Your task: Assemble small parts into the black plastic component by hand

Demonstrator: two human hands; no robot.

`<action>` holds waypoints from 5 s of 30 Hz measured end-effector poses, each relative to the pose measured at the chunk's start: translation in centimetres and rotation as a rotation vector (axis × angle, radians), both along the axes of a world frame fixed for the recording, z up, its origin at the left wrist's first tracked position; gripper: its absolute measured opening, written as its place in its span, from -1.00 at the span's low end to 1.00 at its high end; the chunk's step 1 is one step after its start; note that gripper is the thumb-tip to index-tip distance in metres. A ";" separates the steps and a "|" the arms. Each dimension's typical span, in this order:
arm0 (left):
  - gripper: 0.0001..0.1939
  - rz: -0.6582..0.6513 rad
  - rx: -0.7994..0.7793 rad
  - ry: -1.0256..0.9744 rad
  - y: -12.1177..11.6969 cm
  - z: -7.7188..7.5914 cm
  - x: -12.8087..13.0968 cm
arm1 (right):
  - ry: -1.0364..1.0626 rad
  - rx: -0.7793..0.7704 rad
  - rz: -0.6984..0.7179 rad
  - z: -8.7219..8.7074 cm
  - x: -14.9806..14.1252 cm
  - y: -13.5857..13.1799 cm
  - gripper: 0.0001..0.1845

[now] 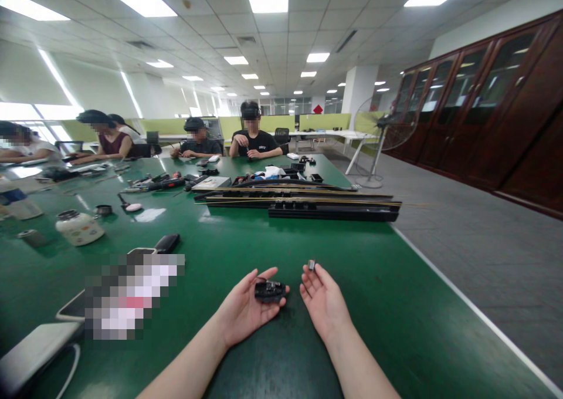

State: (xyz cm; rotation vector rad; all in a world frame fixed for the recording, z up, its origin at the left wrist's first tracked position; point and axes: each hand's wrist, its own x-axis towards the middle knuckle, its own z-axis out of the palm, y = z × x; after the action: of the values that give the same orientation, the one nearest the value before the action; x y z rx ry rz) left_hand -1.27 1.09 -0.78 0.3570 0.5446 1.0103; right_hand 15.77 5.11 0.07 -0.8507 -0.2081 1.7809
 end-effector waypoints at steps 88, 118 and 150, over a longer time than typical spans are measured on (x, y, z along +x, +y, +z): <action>-0.56 0.062 -0.060 -0.063 0.0 0.2 0.0 | -1.237 1.079 0.326 -0.8 -1.4 -2.1 -0.63; -0.45 -0.001 -0.026 -0.083 0.0 -0.1 -0.2 | -1.235 0.973 0.343 -0.3 -1.2 -2.1 -0.71; -0.60 -0.014 0.130 -0.155 -0.4 0.0 -0.3 | -1.256 1.012 0.258 -0.1 -1.2 -2.4 -0.70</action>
State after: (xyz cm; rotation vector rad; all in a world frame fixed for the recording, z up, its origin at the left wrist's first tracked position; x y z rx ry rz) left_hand -1.61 0.70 -0.75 0.3933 0.3372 1.0524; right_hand 14.58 2.75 -0.01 -1.0365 -1.8897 0.8509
